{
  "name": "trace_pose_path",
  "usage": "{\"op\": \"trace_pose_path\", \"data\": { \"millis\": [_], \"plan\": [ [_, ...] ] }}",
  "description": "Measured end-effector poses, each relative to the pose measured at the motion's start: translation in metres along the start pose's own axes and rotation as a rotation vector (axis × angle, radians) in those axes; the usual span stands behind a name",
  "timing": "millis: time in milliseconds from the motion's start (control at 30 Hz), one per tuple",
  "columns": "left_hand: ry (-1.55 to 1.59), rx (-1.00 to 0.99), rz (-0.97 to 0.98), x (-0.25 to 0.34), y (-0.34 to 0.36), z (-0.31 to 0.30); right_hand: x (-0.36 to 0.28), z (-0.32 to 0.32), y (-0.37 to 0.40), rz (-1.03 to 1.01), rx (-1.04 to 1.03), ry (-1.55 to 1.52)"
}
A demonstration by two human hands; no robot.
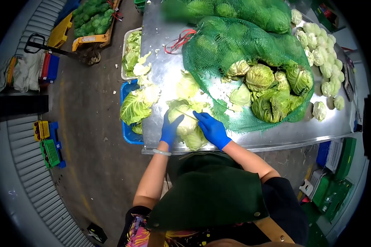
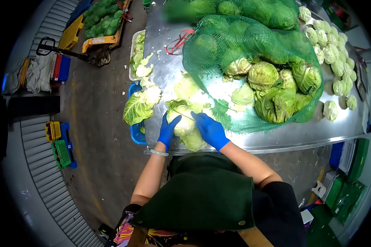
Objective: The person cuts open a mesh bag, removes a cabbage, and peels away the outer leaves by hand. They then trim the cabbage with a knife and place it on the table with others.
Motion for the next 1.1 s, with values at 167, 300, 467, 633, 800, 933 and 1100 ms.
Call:
{"op": "trace_pose_path", "data": {
  "millis": [167,300,467,633,800,933,1100],
  "plan": [
    [-0.012,-0.003,-0.080,-0.008,-0.001,0.003,0.014,0.031,-0.014,0.113,-0.180,0.197],
    [-0.237,-0.015,0.253,-0.020,0.000,0.003,0.081,0.044,-0.056,0.322,-0.061,-0.013],
    [0.015,-0.135,0.085,-0.031,0.020,-0.021,0.078,0.058,-0.042,0.460,-0.263,-0.122],
    [-0.364,-0.105,0.387,-0.034,0.024,-0.025,0.122,0.049,-0.063,0.440,-0.060,-0.016],
    [-0.476,0.219,0.349,-0.024,0.020,-0.057,0.037,0.018,-0.025,0.269,-0.101,-0.161],
    [-0.376,0.344,0.263,-0.049,-0.023,-0.096,0.024,0.062,0.011,0.249,-0.393,-0.404],
    [-0.375,0.607,0.527,-0.018,-0.001,-0.116,0.028,0.056,0.020,0.226,-0.492,-0.635]
  ]
}}
Point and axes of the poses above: each hand's wrist, its own y-axis away from the middle knuckle, its own z-axis out of the palm, x = y × z, the point moved 9 cm from there along -y, towards the middle knuckle, and after that the axes turned 6 degrees about x, right-handed, at the moved point
